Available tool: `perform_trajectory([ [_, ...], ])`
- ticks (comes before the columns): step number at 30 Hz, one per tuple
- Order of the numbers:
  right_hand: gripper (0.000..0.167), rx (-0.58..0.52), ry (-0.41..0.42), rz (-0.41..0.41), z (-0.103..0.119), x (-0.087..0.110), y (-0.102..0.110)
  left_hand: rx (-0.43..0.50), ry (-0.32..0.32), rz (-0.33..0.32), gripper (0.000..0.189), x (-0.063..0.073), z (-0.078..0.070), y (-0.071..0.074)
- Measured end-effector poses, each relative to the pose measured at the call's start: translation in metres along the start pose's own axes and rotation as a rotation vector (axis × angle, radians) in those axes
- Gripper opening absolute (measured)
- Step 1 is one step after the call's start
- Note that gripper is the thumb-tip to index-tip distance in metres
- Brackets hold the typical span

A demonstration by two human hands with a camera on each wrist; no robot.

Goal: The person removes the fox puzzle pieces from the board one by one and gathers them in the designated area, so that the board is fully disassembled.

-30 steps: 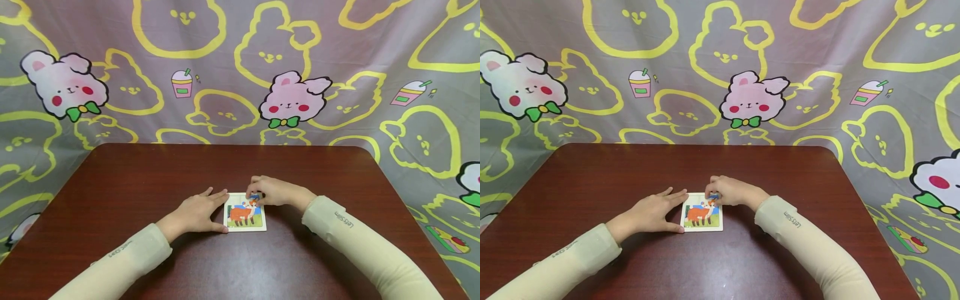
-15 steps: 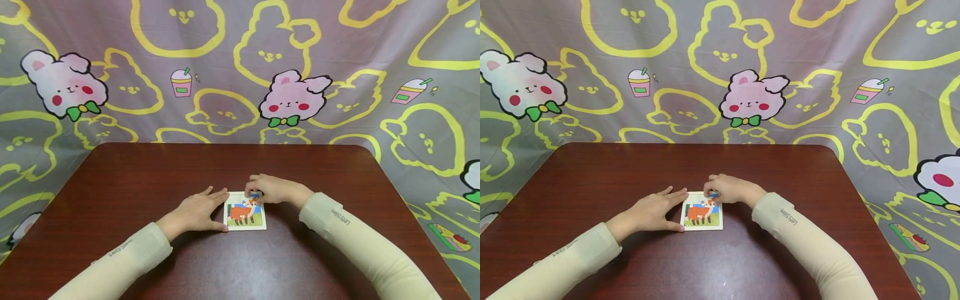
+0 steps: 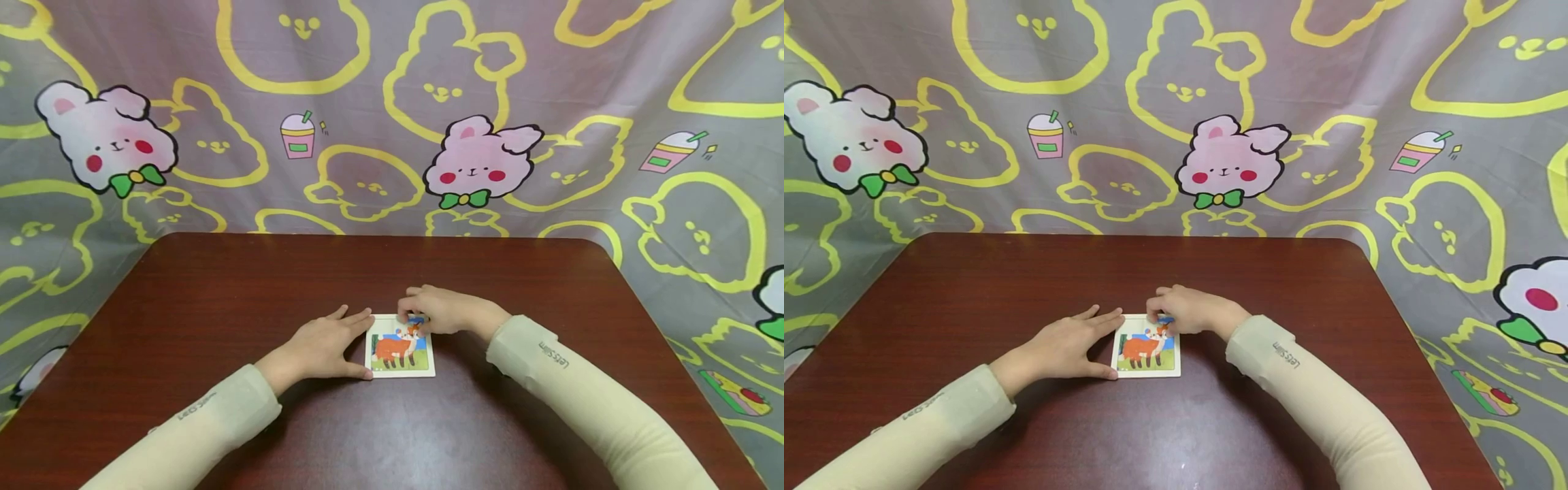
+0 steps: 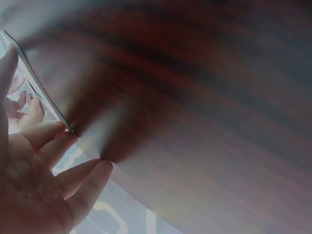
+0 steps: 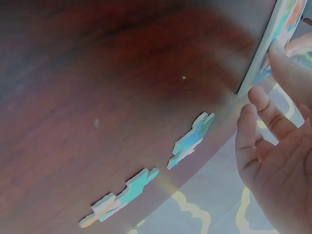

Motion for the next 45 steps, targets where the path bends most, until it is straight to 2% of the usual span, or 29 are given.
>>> perform_trajectory([
  [23,0.020,-0.201,0.087,-0.115,0.000,0.002,0.000,0.011,0.009,-0.007,0.100,0.002,0.002,-0.004],
  [35,0.022,-0.304,0.006,-0.091,-0.005,0.003,0.002,-0.015,0.009,0.005,0.101,-0.001,0.001,-0.001],
  [45,0.021,-0.351,0.026,-0.132,-0.009,0.006,0.004,-0.009,0.006,0.010,0.099,-0.001,0.000,0.001],
])
Point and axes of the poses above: each hand's wrist, its own x-axis away from the middle knuckle, its own y-axis out of the back of the hand, z = x × y, the point moved 6 cm from there along -x, towards the middle knuckle, and after that the axes turned 7 degrees about -z, right-handed, at the moved point
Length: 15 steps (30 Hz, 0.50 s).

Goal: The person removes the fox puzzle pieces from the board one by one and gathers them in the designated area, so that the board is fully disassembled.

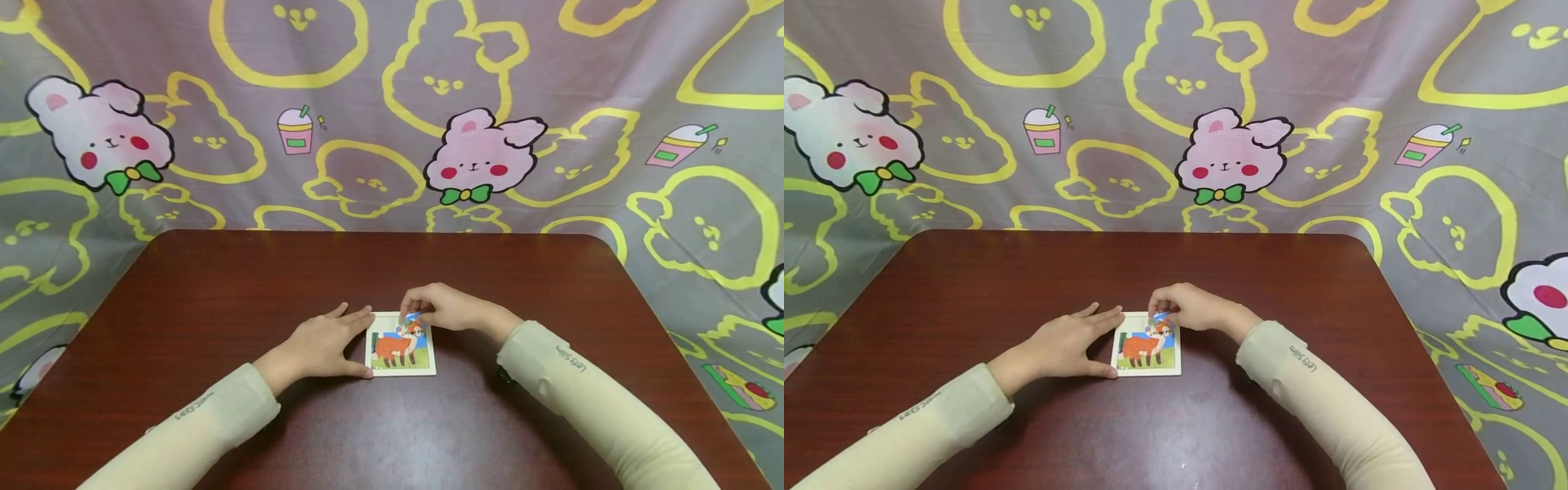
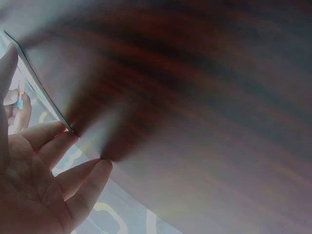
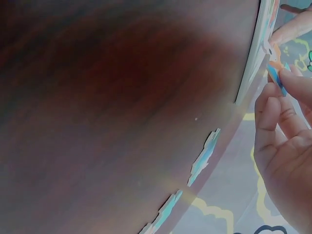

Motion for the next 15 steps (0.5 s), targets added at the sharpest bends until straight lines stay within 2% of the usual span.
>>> perform_trajectory([
  [7,0.020,0.007,0.008,-0.037,-0.001,0.008,0.009,-0.002,0.007,0.006,0.100,0.000,-0.001,0.001],
  [15,0.020,0.005,-0.032,-0.068,-0.007,0.017,0.017,0.009,0.004,0.002,0.099,0.001,-0.001,0.001],
])
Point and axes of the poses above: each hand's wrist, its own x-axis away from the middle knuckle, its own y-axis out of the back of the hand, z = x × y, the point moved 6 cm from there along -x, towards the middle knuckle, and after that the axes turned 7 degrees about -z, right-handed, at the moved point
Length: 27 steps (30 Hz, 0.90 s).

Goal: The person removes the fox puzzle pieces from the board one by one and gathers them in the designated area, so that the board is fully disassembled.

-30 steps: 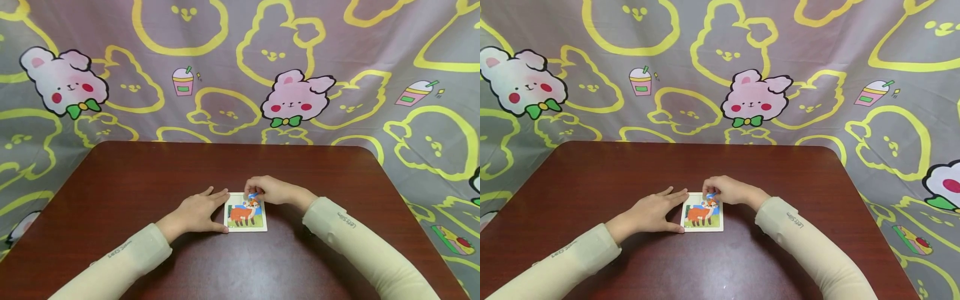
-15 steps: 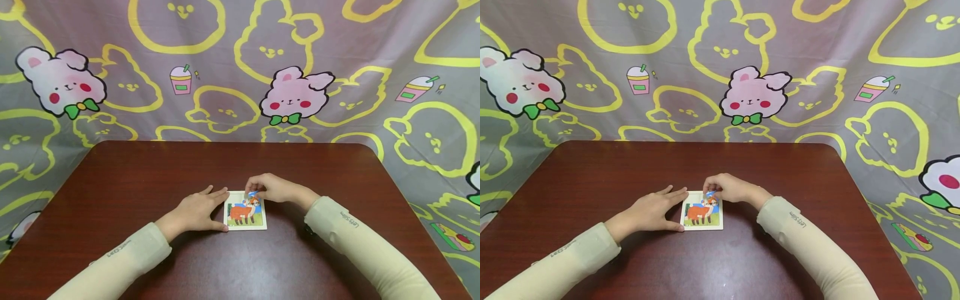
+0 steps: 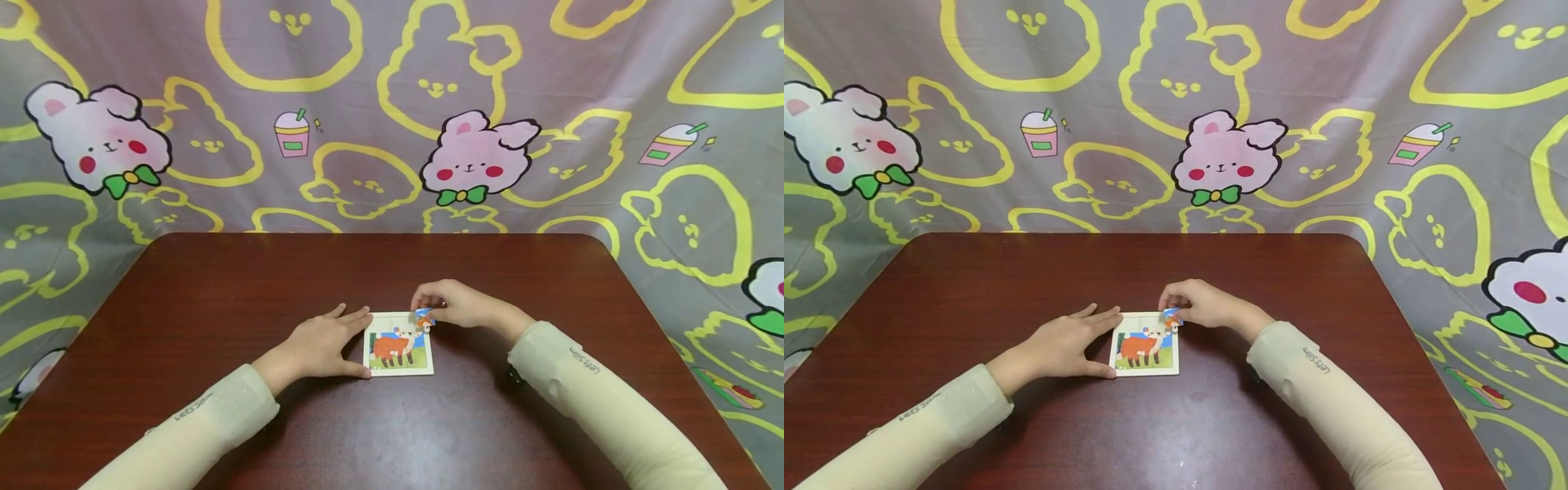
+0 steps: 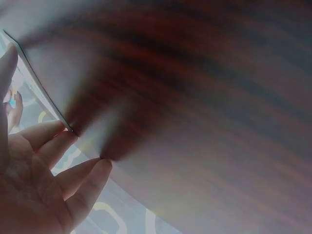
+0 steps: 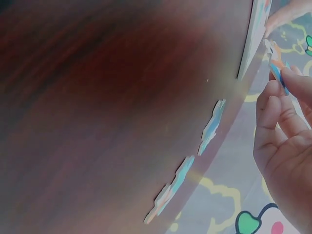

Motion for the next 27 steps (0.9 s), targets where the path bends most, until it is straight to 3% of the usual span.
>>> perform_trajectory([
  [10,0.021,-0.033,-0.046,-0.030,-0.010,0.015,0.013,0.000,0.000,-0.002,0.100,0.001,0.000,0.000],
  [19,0.017,-0.055,-0.037,-0.086,-0.023,0.031,0.029,-0.002,-0.005,-0.001,0.100,0.000,0.001,-0.002],
  [27,0.019,-0.063,-0.113,-0.135,-0.038,0.048,0.044,-0.006,-0.011,-0.001,0.100,0.000,0.001,-0.001],
])
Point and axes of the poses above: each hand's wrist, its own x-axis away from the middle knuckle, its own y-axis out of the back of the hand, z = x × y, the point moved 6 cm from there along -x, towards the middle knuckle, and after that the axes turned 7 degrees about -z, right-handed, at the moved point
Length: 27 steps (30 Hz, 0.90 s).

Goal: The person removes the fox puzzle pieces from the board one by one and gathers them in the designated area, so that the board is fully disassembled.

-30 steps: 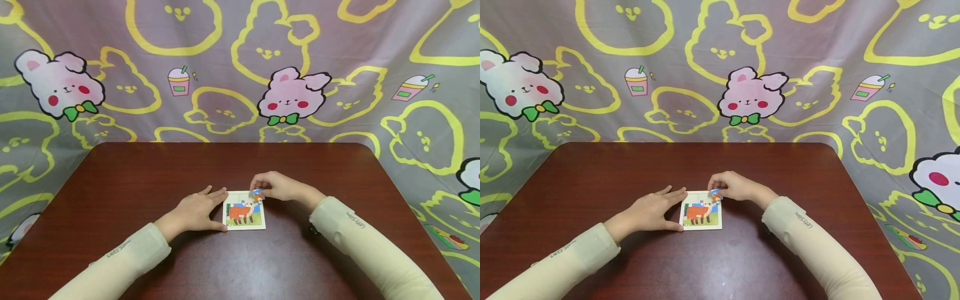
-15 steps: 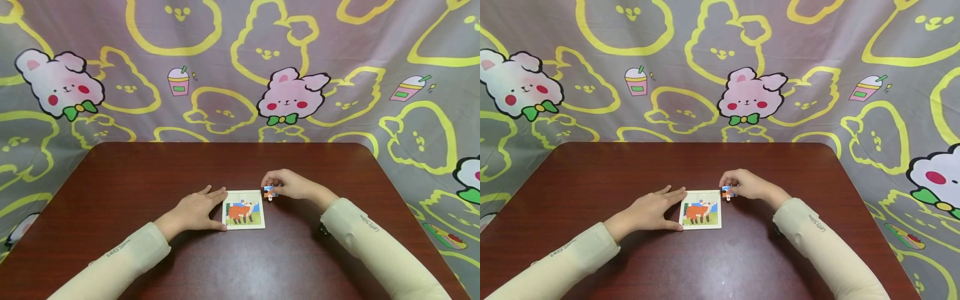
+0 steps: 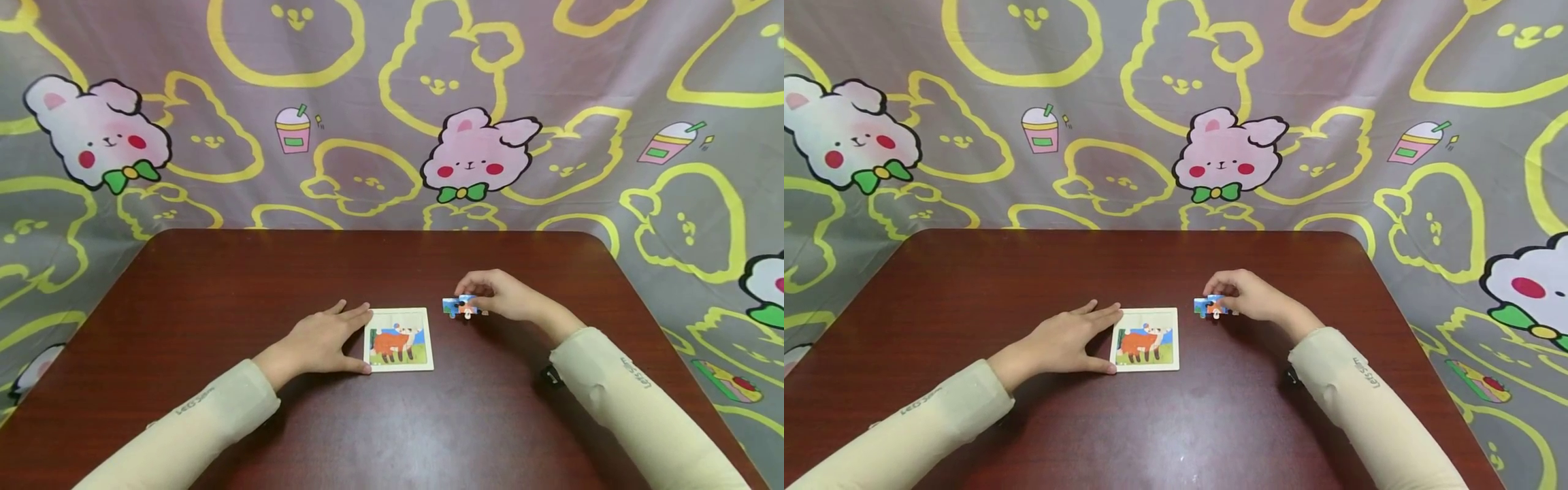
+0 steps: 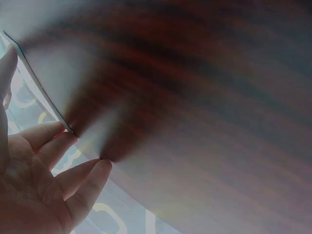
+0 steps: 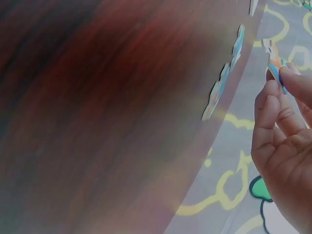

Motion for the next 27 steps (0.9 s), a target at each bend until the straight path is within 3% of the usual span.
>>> perform_trajectory([
  [10,0.021,0.045,-0.001,-0.053,-0.018,0.011,0.019,0.000,-0.006,-0.004,0.100,0.000,-0.001,0.001],
  [27,0.023,0.096,-0.095,-0.069,-0.044,0.031,0.041,0.009,-0.006,-0.004,0.100,0.000,-0.001,0.001],
])
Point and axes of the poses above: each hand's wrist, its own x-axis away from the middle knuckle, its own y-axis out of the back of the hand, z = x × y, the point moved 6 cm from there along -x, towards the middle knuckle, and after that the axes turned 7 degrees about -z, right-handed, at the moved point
